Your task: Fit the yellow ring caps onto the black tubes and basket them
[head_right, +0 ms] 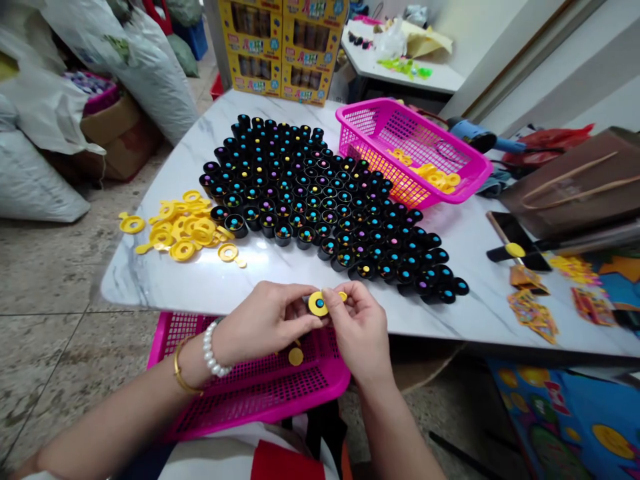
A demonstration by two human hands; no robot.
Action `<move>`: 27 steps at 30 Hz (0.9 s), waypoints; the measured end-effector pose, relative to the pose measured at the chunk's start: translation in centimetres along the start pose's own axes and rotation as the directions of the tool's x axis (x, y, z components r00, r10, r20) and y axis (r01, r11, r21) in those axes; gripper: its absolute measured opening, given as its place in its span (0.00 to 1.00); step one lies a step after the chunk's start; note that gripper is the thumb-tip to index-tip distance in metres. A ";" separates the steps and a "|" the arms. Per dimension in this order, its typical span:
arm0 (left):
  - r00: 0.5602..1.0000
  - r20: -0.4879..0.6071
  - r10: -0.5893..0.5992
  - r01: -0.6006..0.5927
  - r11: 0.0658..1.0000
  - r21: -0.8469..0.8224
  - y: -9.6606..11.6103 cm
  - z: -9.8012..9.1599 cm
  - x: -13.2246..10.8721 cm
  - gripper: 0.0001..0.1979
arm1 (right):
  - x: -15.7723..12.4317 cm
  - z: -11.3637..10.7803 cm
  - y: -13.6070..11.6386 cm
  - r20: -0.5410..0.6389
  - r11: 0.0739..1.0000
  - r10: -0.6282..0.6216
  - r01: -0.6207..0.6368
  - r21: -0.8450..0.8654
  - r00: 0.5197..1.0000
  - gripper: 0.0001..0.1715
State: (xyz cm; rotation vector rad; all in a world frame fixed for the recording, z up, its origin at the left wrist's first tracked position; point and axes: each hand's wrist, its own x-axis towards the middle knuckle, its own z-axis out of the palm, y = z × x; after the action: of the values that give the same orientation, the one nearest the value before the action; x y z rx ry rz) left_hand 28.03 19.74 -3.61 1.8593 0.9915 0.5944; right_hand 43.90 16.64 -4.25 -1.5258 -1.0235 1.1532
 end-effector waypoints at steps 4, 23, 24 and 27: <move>0.998 -0.029 -0.060 0.059 0.997 -0.045 0.4 -0.3 0.6 0.16 | -0.1 0.1 0.0 -0.013 0.999 0.005 -0.006 -0.034 1.000 0.16; 0.986 0.022 -0.165 0.166 0.970 -0.177 0.0 0.2 1.1 0.17 | 0.3 -1.2 -0.6 0.245 0.998 0.061 -0.063 0.000 0.968 0.15; 0.987 0.023 -0.157 0.159 0.972 -0.172 0.0 0.1 1.3 0.17 | 0.4 -1.3 -0.7 0.274 0.997 0.076 -0.076 -0.010 0.959 0.15; 0.990 0.034 -0.137 0.140 0.979 -0.148 0.1 -0.1 1.7 0.16 | 0.5 -1.4 -0.8 0.299 0.997 0.072 -0.069 -0.021 0.952 0.16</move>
State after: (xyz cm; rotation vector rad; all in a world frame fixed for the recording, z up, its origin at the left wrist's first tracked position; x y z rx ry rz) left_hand 28.96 21.13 -3.48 1.6471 1.0232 0.5470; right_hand 45.34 17.00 -3.39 -1.4317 -1.1839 1.4642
